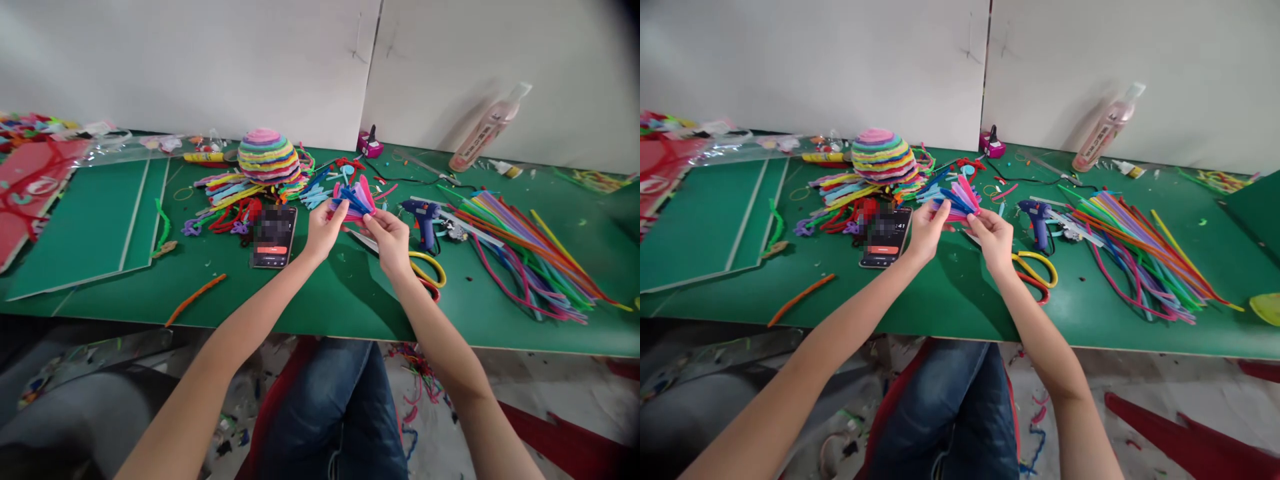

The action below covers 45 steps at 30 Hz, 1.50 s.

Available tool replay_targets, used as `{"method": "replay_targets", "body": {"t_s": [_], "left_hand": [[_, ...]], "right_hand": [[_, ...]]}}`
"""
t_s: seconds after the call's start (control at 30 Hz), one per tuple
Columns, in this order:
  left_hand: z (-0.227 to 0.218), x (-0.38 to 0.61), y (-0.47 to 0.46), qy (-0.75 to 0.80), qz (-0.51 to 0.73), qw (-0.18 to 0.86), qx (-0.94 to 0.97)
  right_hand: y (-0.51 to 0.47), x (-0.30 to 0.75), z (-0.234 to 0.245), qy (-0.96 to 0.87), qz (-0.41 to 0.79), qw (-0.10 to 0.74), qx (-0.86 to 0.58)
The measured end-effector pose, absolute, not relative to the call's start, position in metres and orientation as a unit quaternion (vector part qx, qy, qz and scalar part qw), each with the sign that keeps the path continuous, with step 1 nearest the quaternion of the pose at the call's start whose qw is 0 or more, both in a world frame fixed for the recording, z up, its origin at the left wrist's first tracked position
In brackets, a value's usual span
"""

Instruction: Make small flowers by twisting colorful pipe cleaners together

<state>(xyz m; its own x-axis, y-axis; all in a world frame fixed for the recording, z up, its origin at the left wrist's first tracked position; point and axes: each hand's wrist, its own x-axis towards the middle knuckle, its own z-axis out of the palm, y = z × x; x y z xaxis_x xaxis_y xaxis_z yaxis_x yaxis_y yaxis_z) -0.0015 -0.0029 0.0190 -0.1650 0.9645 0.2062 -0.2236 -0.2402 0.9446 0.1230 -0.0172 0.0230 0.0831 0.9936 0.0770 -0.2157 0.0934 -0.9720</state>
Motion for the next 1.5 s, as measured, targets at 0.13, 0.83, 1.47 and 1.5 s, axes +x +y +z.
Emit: {"method": "replay_targets", "body": {"t_s": [0.13,0.83,1.47,1.5], "left_hand": [[0.016,-0.002,-0.001,0.425,0.626,0.474,0.45],[0.02,-0.006,0.0,0.457,0.608,0.46,0.457],[0.005,-0.152,0.008,0.565,0.169,-0.018,0.807],[0.007,-0.154,0.007,0.57,0.176,-0.03,0.802]], "right_hand": [[-0.012,0.123,0.015,-0.424,0.523,0.589,-0.448],[-0.004,0.13,0.004,-0.471,0.461,0.577,-0.483],[-0.003,0.141,0.018,-0.274,0.613,0.577,-0.466],[-0.004,0.14,0.019,-0.262,0.613,0.584,-0.463]]}}
